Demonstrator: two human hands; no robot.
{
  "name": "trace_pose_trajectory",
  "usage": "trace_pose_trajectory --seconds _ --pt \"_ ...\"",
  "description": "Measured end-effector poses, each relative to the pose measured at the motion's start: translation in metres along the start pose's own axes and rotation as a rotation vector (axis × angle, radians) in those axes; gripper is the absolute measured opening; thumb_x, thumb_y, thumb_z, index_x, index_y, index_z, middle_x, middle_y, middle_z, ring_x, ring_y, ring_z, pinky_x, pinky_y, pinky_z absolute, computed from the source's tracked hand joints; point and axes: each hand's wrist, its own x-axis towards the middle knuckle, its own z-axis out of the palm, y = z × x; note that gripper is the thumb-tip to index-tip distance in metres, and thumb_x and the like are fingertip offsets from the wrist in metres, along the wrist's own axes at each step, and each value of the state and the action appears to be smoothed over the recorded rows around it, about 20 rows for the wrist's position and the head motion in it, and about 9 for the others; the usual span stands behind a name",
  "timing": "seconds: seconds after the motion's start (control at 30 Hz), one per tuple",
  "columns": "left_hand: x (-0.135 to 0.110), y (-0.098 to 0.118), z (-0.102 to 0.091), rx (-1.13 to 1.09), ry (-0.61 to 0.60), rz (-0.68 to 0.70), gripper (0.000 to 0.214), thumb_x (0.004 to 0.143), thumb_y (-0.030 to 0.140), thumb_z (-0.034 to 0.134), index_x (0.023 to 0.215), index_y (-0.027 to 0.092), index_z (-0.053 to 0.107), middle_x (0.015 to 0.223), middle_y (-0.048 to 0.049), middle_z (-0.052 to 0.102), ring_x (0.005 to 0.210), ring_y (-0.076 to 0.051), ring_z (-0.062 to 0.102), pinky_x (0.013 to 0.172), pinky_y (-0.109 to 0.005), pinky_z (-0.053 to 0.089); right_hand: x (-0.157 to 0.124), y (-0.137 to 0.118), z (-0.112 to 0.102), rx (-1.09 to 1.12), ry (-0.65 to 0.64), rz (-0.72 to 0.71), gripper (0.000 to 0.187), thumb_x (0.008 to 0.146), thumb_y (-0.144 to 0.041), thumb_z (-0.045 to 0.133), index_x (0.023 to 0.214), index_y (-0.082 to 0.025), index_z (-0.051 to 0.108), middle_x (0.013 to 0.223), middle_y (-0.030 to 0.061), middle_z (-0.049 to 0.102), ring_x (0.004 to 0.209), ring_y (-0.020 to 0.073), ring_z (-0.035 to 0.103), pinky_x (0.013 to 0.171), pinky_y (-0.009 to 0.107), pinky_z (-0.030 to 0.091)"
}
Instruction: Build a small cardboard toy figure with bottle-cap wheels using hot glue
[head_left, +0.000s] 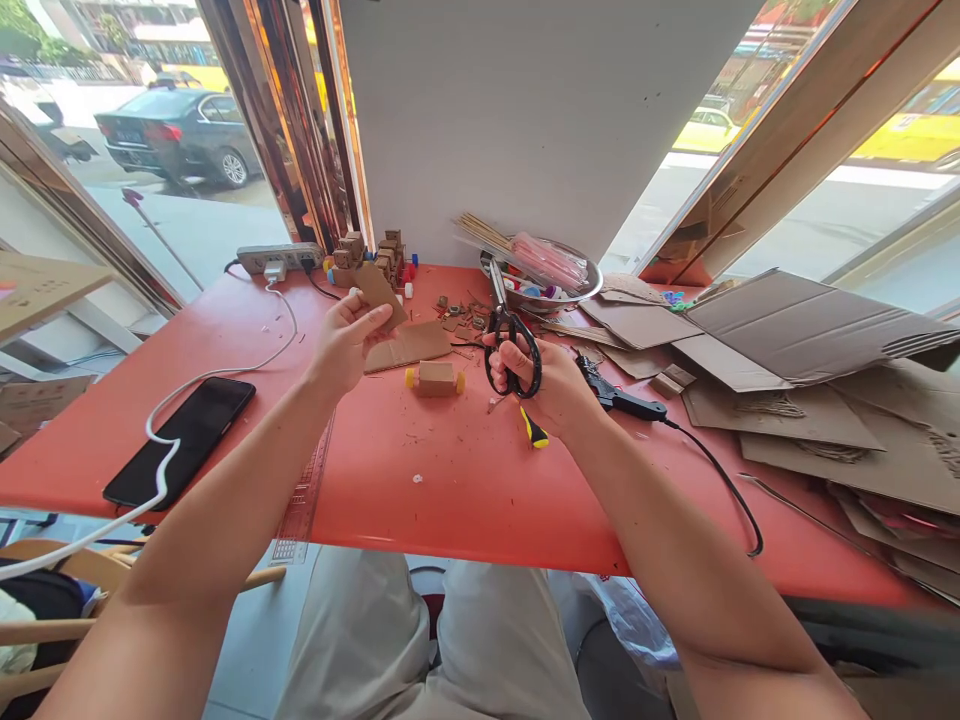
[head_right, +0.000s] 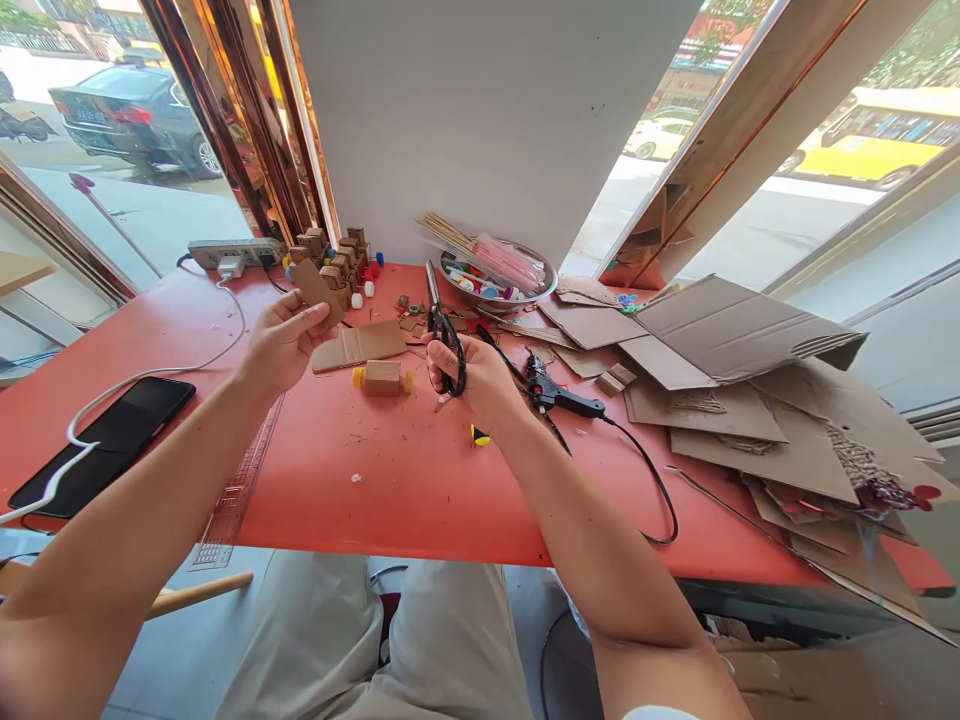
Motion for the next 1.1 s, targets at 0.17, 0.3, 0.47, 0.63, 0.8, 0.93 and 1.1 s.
trace_pose_trajectory --seconds 0.17,0.3,0.47,0.63,0.8,0.93,1.1 --pt "0.015 0.018 0.003 -0.167 0.219 -0.249 0.031 0.093 0.006 0.072 0.068 0.019 0.06 0.055 0.0061 0.063 0.043 -0.005 0.059 0.049 -0.012 0.052 0.003 0.001 -0.002 0.084 -0.034 -0.019 0.071 0.044 -0.062 0.108 0.082 -0.022 0.064 0.062 -0.0091 0.049 0.057 0.0087 0.048 0.056 0.026 0.041" --pt "0.018 0.028 0.026 -0.184 0.176 -0.248 0.031 0.095 0.008 0.071 0.069 0.019 0.059 0.064 0.0033 0.07 0.043 -0.004 0.057 0.05 -0.014 0.052 0.004 0.003 0.0 0.067 -0.081 -0.007 0.076 0.045 -0.075 0.104 0.079 -0.021 0.063 0.059 -0.0088 0.046 0.055 0.0087 0.044 0.052 0.026 0.034" --pt "-0.002 0.019 0.071 -0.092 0.011 -0.112 0.022 0.091 0.012 0.075 0.074 0.019 0.063 0.07 0.0036 0.073 0.049 -0.005 0.059 0.053 -0.016 0.054 0.003 0.0 0.0 0.093 -0.064 0.007 0.081 0.056 -0.096 0.085 0.078 -0.022 0.063 0.06 -0.0057 0.049 0.053 0.01 0.043 0.052 0.027 0.039" --pt "-0.015 -0.008 0.079 -0.03 -0.067 -0.048 0.029 0.076 0.007 0.085 0.069 0.02 0.059 0.065 0.0072 0.066 0.052 -0.005 0.057 0.052 -0.014 0.049 0.002 -0.003 -0.008 -0.05 -0.164 0.088 0.089 0.077 -0.107 0.051 0.085 -0.02 0.069 0.066 0.0018 0.059 0.059 0.0152 0.051 0.055 0.029 0.043" --pt "-0.005 -0.016 0.064 -0.023 -0.043 -0.076 0.03 0.069 0.007 0.089 0.068 0.02 0.062 0.067 0.0058 0.068 0.057 -0.007 0.062 0.049 -0.015 0.047 -0.005 -0.001 -0.001 -0.235 -0.245 0.042 0.097 0.068 -0.112 0.053 0.091 -0.019 0.071 0.072 0.003 0.062 0.065 0.0149 0.055 0.06 0.028 0.044" --pt "0.006 -0.016 0.062 0.013 -0.086 -0.049 0.028 0.07 0.008 0.09 0.07 0.02 0.065 0.069 0.0053 0.068 0.058 -0.008 0.063 0.051 -0.017 0.05 -0.011 -0.002 0.009 -0.288 -0.255 0.043 0.095 0.063 -0.113 0.054 0.081 -0.021 0.069 0.068 0.0011 0.06 0.062 0.0142 0.049 0.06 0.03 0.042" --pt "0.02 -0.021 0.058 0.049 -0.078 -0.056 0.029 0.071 0.009 0.09 0.068 0.02 0.064 0.069 0.0048 0.069 0.056 -0.008 0.061 0.053 -0.019 0.053 -0.013 -0.002 0.01 -0.286 -0.254 0.055 0.094 0.062 -0.114 0.054 0.076 -0.022 0.066 0.065 0.0001 0.059 0.062 0.0142 0.05 0.061 0.03 0.044"
